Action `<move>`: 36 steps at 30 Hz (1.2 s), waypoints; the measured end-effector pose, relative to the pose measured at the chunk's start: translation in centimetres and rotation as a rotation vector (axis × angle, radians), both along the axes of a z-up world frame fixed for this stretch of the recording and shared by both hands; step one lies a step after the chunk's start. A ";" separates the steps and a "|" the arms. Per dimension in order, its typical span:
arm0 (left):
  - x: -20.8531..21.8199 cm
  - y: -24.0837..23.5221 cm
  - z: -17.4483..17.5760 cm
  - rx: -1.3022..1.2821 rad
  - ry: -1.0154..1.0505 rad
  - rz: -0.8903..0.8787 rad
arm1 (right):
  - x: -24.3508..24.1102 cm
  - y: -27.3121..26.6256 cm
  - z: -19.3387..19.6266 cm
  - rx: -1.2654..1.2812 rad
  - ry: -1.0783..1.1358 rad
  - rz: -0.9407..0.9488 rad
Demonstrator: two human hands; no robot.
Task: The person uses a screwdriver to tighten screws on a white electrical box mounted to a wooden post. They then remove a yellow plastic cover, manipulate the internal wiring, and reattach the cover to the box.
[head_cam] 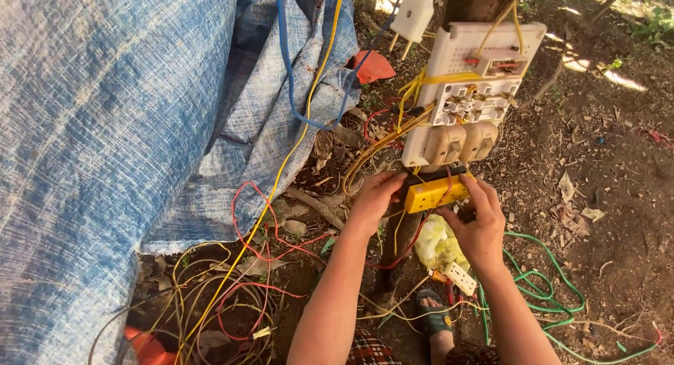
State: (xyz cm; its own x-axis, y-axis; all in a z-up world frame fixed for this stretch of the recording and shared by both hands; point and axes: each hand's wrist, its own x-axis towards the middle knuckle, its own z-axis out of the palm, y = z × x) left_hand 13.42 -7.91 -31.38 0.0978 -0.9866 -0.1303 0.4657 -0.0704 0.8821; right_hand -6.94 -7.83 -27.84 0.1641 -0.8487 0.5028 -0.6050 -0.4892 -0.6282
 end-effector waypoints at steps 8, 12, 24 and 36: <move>0.2 0.6 1.7 -0.017 -0.058 0.016 | 0.9 -0.3 -0.8 -0.128 0.059 -0.037; 0.5 0.1 0.7 -0.078 -0.038 0.081 | 1.1 -0.9 -1.6 -0.269 0.137 -0.073; 1.4 -3.2 -0.6 -0.597 -0.569 0.244 | 0.4 -2.1 -2.7 -0.230 0.045 -0.030; 3.1 -0.6 1.5 -0.339 -0.467 0.015 | 0.2 -2.4 -3.4 -0.251 0.061 -0.007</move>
State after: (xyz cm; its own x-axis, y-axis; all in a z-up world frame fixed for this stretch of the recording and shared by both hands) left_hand 16.57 -8.56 -29.84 0.0834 -0.9638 0.2534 0.0207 0.2559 0.9665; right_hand -6.75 -10.23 -31.25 0.1948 -0.6999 0.6872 -0.6423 -0.6205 -0.4499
